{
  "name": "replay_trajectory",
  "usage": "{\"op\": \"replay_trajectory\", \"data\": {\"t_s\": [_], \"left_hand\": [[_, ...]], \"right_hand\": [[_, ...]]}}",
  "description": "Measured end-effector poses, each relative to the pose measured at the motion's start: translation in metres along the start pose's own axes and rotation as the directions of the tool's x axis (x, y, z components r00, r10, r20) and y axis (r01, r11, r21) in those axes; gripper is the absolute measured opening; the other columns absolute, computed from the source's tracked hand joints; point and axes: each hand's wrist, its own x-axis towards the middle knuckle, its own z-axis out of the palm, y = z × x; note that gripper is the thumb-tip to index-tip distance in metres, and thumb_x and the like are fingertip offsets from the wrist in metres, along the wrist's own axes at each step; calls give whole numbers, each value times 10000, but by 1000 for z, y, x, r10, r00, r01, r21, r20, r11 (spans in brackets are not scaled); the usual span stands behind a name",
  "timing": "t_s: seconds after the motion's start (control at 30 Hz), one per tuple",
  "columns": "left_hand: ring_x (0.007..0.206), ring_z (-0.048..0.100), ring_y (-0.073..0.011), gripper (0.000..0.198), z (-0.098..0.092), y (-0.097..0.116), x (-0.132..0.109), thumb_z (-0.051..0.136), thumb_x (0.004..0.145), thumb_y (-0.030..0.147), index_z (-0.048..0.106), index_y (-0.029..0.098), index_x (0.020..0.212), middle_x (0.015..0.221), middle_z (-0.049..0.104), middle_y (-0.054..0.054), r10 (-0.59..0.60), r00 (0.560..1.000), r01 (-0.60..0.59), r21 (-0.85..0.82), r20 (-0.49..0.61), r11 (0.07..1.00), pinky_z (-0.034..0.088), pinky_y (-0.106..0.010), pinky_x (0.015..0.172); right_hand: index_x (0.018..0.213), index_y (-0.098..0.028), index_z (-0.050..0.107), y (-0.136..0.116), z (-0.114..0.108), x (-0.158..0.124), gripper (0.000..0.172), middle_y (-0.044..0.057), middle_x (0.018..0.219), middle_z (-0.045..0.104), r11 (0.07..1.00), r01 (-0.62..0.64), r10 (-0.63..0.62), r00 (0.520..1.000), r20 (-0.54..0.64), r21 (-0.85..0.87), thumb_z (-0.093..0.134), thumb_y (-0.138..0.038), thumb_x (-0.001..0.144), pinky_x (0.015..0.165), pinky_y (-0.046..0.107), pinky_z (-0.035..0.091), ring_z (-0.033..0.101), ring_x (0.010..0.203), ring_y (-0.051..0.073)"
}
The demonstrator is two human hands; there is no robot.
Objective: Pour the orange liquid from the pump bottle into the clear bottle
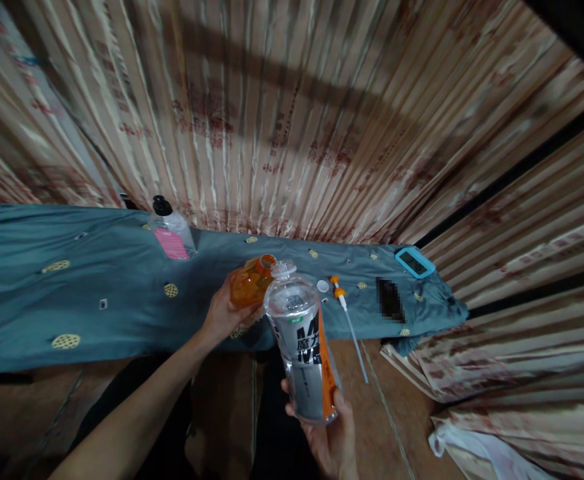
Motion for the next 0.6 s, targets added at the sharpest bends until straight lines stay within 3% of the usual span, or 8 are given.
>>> {"op": "replay_trajectory", "data": {"t_s": [0.17, 0.33, 0.43, 0.5, 0.6], "left_hand": [[1145, 648, -262, 696, 0, -1, 2, 788, 638, 289, 497, 197, 1264, 1235, 665, -82, 7, 1000, -7, 9, 4, 1000, 512, -403, 1016], [1142, 648, -265, 707, -1, -1, 3, 788, 640, 319, 483, 188, 1264, 1232, 668, -89, 0, 1000, 0, 0, 7, 1000, 517, -407, 1003], [1147, 645, -269, 715, -2, -1, 2, 792, 632, 321, 480, 194, 1263, 1233, 669, -91, -19, 1000, 20, -22, 9, 1000, 513, -414, 1009], [1156, 641, -269, 726, -3, -1, 2, 792, 630, 323, 472, 205, 1270, 1239, 668, -87, -32, 999, 32, -39, 15, 999, 507, -421, 1019], [1164, 637, -276, 754, -3, -4, 3, 796, 624, 341, 455, 196, 1281, 1251, 661, -101, -43, 999, 45, -73, 27, 996, 503, -435, 1026]], "right_hand": [[1024, -236, 771, -5, 4, -8, 462, 180, 1090, 715, 1000, 11, -11, 996, -84, 0, 861, -478, 642, 759, 396, 616, 704, 981, 370], [1156, -240, 719, -9, -13, -18, 467, 165, 1220, 667, 1000, 22, -23, 1000, -14, -14, 781, -474, 756, 910, 455, 565, 639, 1127, 375], [1172, -251, 710, -12, -11, -22, 454, 148, 1224, 669, 998, 50, -49, 999, 19, -47, 760, -473, 779, 931, 449, 558, 645, 1129, 355], [1150, -256, 721, -12, -2, -25, 463, 138, 1209, 680, 995, 66, -67, 998, -14, -76, 791, -469, 745, 923, 440, 565, 655, 1115, 348], [1063, -224, 760, -12, 15, -30, 508, 144, 1125, 720, 991, 79, -95, 983, -156, -104, 868, -474, 634, 890, 428, 585, 685, 1058, 351]]}}
